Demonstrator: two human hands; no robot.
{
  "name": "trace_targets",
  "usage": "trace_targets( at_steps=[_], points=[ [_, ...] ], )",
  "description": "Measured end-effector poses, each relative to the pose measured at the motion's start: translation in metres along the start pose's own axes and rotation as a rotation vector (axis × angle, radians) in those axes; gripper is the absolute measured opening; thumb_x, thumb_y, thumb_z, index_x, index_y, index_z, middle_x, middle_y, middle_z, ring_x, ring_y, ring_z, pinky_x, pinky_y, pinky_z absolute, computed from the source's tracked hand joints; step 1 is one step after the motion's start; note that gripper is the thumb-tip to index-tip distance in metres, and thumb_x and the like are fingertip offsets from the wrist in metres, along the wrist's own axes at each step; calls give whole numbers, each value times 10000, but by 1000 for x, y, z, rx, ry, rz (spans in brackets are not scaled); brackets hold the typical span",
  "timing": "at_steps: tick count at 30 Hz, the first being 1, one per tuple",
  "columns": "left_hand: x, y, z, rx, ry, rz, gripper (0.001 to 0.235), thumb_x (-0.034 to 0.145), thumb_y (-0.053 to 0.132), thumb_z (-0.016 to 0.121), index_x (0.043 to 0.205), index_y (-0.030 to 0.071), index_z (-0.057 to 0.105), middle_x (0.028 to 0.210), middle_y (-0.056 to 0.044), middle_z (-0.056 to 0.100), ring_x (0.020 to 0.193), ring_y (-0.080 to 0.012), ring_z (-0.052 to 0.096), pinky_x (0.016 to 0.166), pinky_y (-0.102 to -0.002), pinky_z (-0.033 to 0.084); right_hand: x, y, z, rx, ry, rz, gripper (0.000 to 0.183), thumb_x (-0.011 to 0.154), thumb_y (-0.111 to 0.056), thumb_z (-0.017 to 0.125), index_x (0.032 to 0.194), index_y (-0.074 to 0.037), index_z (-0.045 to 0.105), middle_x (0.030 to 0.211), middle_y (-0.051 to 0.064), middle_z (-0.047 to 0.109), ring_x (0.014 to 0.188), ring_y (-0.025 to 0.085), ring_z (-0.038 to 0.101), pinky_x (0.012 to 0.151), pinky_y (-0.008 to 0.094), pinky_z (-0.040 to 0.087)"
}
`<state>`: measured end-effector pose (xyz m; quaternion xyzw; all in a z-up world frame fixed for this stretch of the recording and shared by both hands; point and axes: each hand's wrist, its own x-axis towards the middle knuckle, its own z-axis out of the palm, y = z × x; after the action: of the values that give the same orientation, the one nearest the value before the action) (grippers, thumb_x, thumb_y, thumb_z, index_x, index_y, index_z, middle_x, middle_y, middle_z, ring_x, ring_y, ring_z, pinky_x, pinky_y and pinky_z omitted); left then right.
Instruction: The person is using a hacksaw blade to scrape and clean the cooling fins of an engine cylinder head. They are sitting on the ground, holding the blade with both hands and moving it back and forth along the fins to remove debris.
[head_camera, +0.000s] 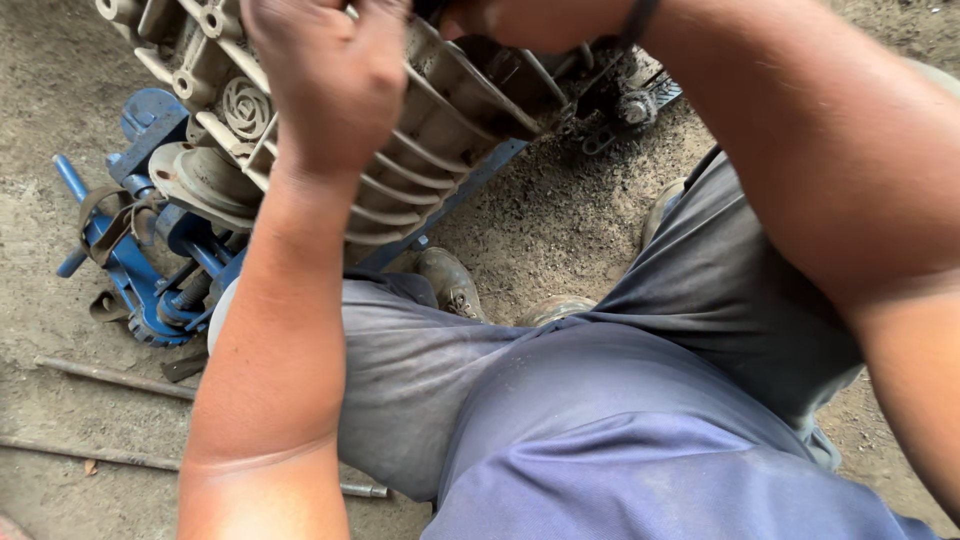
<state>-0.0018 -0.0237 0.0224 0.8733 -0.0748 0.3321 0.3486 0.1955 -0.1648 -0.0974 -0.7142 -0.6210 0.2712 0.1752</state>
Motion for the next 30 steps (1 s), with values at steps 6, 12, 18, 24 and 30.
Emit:
trace_targets(
  at_steps=[6,12,18,24,30],
  points=[
    [-2,27,-3,50,31,226,63,1067,-2,645,1013,-23,667,916,-121,689,800,-289,680,730,-391,498,-36,-15,-11,-357,453,-470,268,1146,-247,635,1093,-12,751,876,120,735,763,253,690,747,385,588],
    [7,53,-7,134,-122,313,45,991,-2,678,1032,15,666,964,-115,673,880,-294,677,764,-389,526,-66,-82,-41,-236,365,-149,145,923,-112,754,1043,-29,756,880,170,723,738,295,693,669,422,556],
    [13,54,-22,274,-318,290,174,866,43,780,1012,19,688,970,-125,684,927,-333,680,826,-431,537,-92,-135,-53,-183,528,-275,231,904,-66,755,1134,-58,751,996,144,724,852,337,710,699,414,561],
    [5,30,-11,445,-325,225,473,770,250,893,1133,21,693,1017,-197,691,969,-390,679,859,-477,518,-104,-133,-53,-313,479,-274,184,850,-61,777,1031,-57,745,892,108,637,795,309,666,663,407,526],
    [-2,4,3,424,-446,-9,462,848,278,891,1169,23,679,1008,-200,732,926,-385,721,800,-486,558,-103,-117,-61,-328,343,-225,304,803,37,725,1078,-77,788,861,97,632,726,280,655,659,390,532]
  ],
)
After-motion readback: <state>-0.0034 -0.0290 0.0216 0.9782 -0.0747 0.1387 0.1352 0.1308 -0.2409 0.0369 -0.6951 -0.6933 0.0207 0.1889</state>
